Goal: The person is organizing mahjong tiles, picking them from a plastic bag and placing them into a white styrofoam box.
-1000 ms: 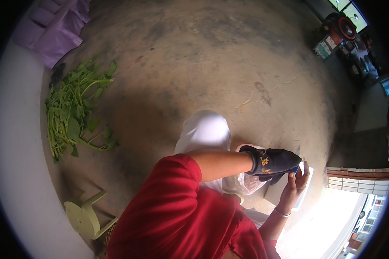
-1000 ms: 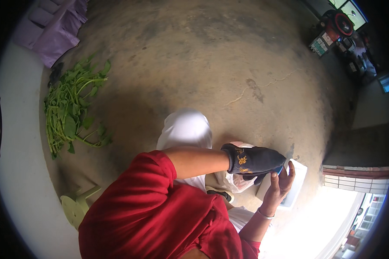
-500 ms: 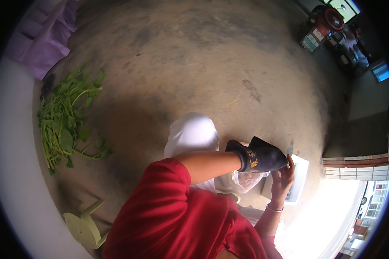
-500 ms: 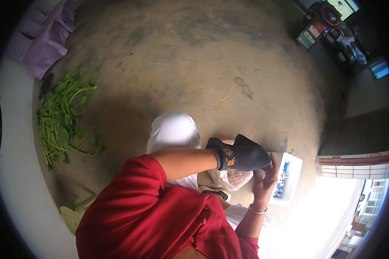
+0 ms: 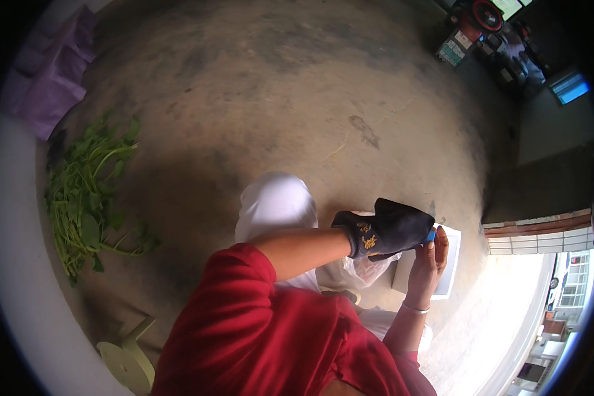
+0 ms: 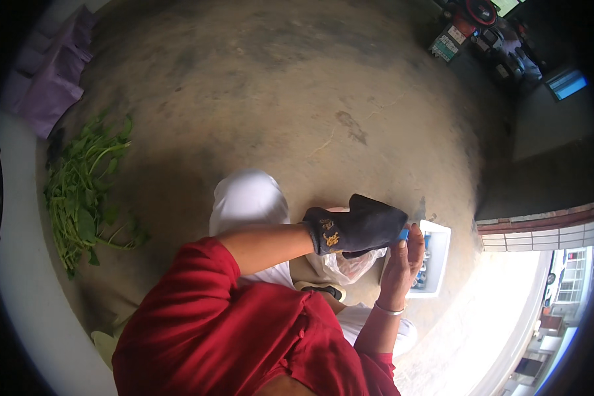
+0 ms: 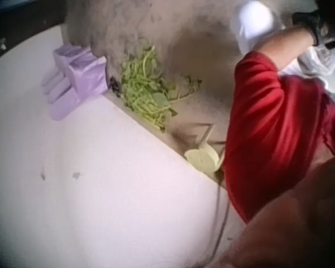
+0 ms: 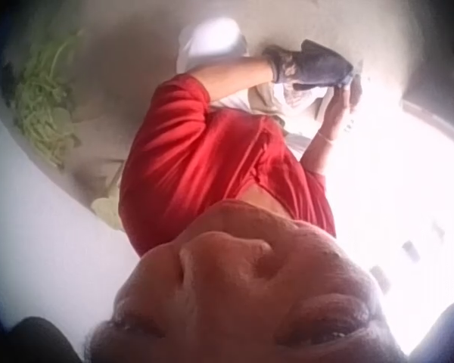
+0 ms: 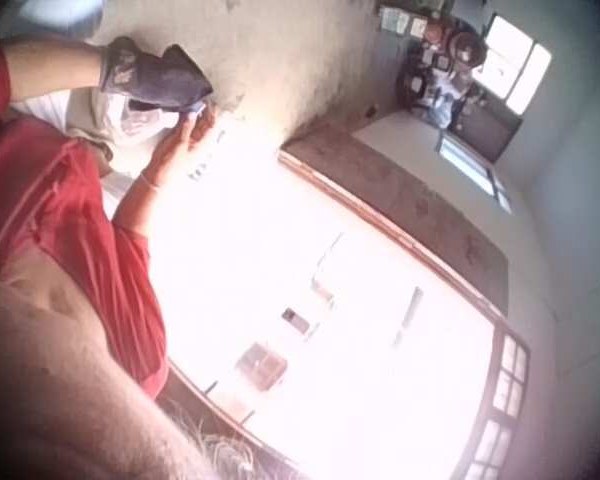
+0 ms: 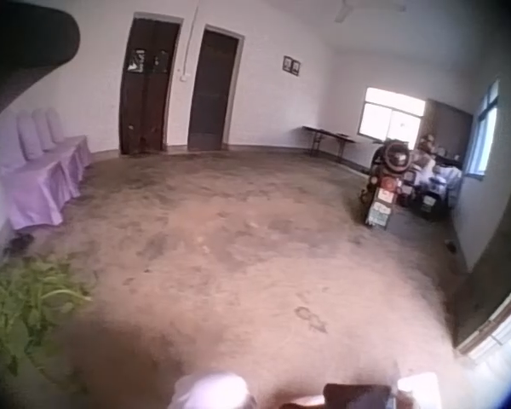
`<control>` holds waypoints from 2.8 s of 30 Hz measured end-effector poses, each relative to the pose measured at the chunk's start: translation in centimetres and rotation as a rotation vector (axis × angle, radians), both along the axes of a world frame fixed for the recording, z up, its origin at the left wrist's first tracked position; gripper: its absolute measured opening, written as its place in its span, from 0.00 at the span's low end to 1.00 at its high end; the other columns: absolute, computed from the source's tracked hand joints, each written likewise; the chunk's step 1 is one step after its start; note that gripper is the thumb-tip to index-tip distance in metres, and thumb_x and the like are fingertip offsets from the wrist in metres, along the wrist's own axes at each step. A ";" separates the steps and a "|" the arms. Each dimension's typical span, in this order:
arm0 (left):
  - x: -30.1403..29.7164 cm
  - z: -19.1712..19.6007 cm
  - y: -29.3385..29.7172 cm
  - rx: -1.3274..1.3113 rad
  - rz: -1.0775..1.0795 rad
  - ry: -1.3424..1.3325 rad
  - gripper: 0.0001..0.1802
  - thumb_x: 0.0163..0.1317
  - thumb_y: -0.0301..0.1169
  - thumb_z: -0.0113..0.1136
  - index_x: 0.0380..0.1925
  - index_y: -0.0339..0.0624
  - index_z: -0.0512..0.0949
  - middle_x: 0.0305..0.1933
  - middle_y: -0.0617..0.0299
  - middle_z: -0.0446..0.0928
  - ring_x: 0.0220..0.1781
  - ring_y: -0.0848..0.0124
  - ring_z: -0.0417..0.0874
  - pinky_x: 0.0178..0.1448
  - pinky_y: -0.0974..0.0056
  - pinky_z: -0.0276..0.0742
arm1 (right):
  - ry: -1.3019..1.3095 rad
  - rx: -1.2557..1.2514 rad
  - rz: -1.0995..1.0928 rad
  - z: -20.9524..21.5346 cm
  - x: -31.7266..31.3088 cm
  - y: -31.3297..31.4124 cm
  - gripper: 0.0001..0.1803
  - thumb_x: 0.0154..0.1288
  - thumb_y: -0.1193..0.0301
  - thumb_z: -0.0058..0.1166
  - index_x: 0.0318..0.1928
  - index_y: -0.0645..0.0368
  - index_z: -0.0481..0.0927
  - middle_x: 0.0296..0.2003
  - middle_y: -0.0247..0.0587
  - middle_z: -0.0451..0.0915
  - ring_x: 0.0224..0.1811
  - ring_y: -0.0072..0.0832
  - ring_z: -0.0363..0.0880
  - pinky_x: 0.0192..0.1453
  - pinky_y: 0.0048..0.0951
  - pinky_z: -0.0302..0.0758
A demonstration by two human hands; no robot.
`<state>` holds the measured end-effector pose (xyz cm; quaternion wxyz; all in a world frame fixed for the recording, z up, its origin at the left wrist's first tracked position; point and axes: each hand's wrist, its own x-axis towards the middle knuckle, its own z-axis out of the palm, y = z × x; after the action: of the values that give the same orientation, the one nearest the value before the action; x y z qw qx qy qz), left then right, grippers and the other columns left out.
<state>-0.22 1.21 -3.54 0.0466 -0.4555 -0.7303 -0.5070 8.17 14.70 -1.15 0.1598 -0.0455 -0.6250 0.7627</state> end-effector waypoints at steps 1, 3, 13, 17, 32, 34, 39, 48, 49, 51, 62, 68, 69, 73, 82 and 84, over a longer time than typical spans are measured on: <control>0.0 -0.6 0.4 -0.113 0.059 0.062 0.04 0.58 0.30 0.57 0.27 0.43 0.77 0.25 0.63 0.76 0.28 0.72 0.79 0.32 0.67 0.73 | -0.067 0.034 0.026 -0.1 -0.1 0.3 0.21 0.70 0.71 0.54 0.60 0.66 0.70 0.49 0.40 0.79 0.51 0.29 0.78 0.59 0.31 0.71; 0.0 0.2 0.5 -0.333 0.158 0.192 0.03 0.55 0.30 0.59 0.24 0.45 0.77 0.22 0.63 0.75 0.25 0.72 0.78 0.29 0.66 0.72 | -0.170 0.126 0.062 -0.4 0.1 1.5 0.17 0.69 0.68 0.56 0.53 0.67 0.76 0.50 0.39 0.79 0.47 0.26 0.78 0.52 0.28 0.74; 1.0 -1.0 -2.0 0.318 -0.235 -0.516 0.17 0.73 0.46 0.47 0.39 0.46 0.76 0.22 0.68 0.71 0.15 0.78 0.68 0.18 0.70 0.62 | 0.018 1.029 -0.022 1.0 -0.3 -0.6 0.19 0.49 0.84 0.63 0.45 0.65 0.80 0.38 0.45 0.80 0.35 0.32 0.80 0.42 0.28 0.77; 0.7 -0.5 -2.0 0.292 -0.275 -0.467 0.19 0.72 0.49 0.46 0.41 0.45 0.76 0.20 0.66 0.72 0.14 0.79 0.69 0.16 0.72 0.62 | -0.102 0.593 0.030 0.9 0.5 0.4 0.15 0.57 0.79 0.63 0.46 0.65 0.80 0.40 0.39 0.81 0.42 0.26 0.81 0.49 0.26 0.76; 0.5 -1.9 -1.3 -0.232 0.024 0.219 0.07 0.59 0.28 0.57 0.38 0.42 0.76 0.39 0.57 0.78 0.45 0.64 0.83 0.47 0.63 0.78 | -0.085 0.801 0.037 1.4 0.7 -0.2 0.12 0.60 0.78 0.63 0.45 0.67 0.80 0.40 0.34 0.80 0.45 0.22 0.79 0.50 0.24 0.75; 0.8 -1.4 -1.2 -0.018 -0.158 -0.419 0.11 0.64 0.33 0.52 0.42 0.38 0.74 0.33 0.58 0.77 0.33 0.66 0.80 0.34 0.64 0.75 | -0.130 0.279 0.074 1.0 0.6 0.4 0.13 0.60 0.77 0.63 0.45 0.66 0.80 0.41 0.33 0.80 0.45 0.22 0.78 0.52 0.23 0.73; 0.5 -2.8 0.5 0.213 -0.293 -1.057 0.19 0.70 0.42 0.45 0.49 0.38 0.73 0.26 0.60 0.75 0.18 0.71 0.75 0.19 0.67 0.70 | -0.079 0.053 0.119 0.3 0.2 0.7 0.13 0.62 0.74 0.62 0.46 0.65 0.80 0.42 0.32 0.80 0.46 0.22 0.77 0.55 0.24 0.71; 1.4 3.5 -2.9 0.257 -0.329 -1.421 0.12 0.65 0.37 0.53 0.40 0.40 0.75 0.26 0.61 0.76 0.26 0.70 0.80 0.28 0.64 0.74 | -0.003 0.687 0.071 0.3 0.2 0.1 0.16 0.58 0.77 0.65 0.46 0.69 0.79 0.35 0.39 0.77 0.40 0.24 0.79 0.46 0.24 0.76; 1.4 2.9 -2.8 0.250 -0.319 -1.355 0.13 0.66 0.38 0.52 0.41 0.40 0.75 0.26 0.61 0.77 0.25 0.70 0.80 0.27 0.65 0.73 | -0.061 0.811 0.104 0.9 0.4 0.0 0.16 0.59 0.77 0.64 0.47 0.68 0.78 0.38 0.37 0.77 0.43 0.23 0.78 0.50 0.25 0.74; 1.4 1.6 -2.2 0.233 -0.305 -1.224 0.16 0.67 0.42 0.51 0.43 0.40 0.75 0.27 0.61 0.77 0.24 0.70 0.79 0.25 0.66 0.72 | -0.119 0.936 0.131 0.8 0.6 0.1 0.16 0.61 0.77 0.64 0.48 0.68 0.78 0.41 0.36 0.78 0.46 0.22 0.77 0.54 0.25 0.72; 1.7 2.1 -1.7 0.330 -0.488 -1.472 0.28 0.70 0.53 0.45 0.54 0.40 0.72 0.34 0.62 0.77 0.32 0.74 0.79 0.28 0.70 0.75 | -0.110 0.068 0.127 0.6 0.8 0.6 0.12 0.65 0.72 0.60 0.46 0.65 0.80 0.40 0.35 0.82 0.42 0.20 0.78 0.50 0.22 0.74; -0.1 -1.2 -0.3 0.341 -0.404 -1.025 0.25 0.68 0.51 0.51 0.54 0.43 0.72 0.38 0.64 0.76 0.35 0.76 0.78 0.34 0.70 0.76 | -0.092 -0.175 0.110 -0.2 0.3 -0.4 0.16 0.69 0.69 0.56 0.54 0.63 0.75 0.38 0.33 0.79 0.36 0.19 0.75 0.45 0.20 0.72; -0.6 -1.8 -0.1 0.293 -0.384 -0.753 0.25 0.68 0.50 0.53 0.53 0.44 0.72 0.37 0.65 0.75 0.34 0.76 0.78 0.33 0.70 0.76 | -0.075 -0.156 0.072 -0.2 0.2 -0.6 0.18 0.70 0.68 0.54 0.57 0.62 0.73 0.38 0.33 0.78 0.35 0.18 0.74 0.43 0.20 0.71; -0.1 -1.2 -1.0 0.336 -0.383 -0.840 0.25 0.66 0.50 0.57 0.52 0.44 0.73 0.36 0.65 0.75 0.32 0.77 0.76 0.33 0.70 0.75 | -0.127 -0.070 0.091 -0.3 0.0 -0.6 0.19 0.72 0.67 0.53 0.58 0.62 0.71 0.37 0.31 0.76 0.34 0.17 0.73 0.42 0.19 0.70; -0.3 0.2 -1.9 0.278 -0.205 -0.502 0.10 0.69 0.35 0.49 0.40 0.40 0.74 0.30 0.54 0.77 0.30 0.70 0.79 0.38 0.64 0.76 | -0.092 -0.045 0.136 1.0 0.3 -1.6 0.24 0.71 0.67 0.54 0.62 0.67 0.68 0.42 0.35 0.77 0.38 0.20 0.74 0.47 0.22 0.71; -0.7 -0.2 -1.6 0.259 -0.175 -0.918 0.20 0.71 0.48 0.49 0.43 0.41 0.75 0.31 0.64 0.76 0.29 0.76 0.77 0.33 0.68 0.74 | -0.065 0.042 0.195 0.9 0.4 -1.1 0.27 0.69 0.71 0.57 0.63 0.68 0.66 0.46 0.38 0.78 0.42 0.22 0.76 0.50 0.23 0.72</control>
<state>-0.94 -0.41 -3.78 -0.2667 -0.2351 -0.5653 -0.7443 8.56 13.58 -0.20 0.0652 -0.0059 -0.6471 0.7596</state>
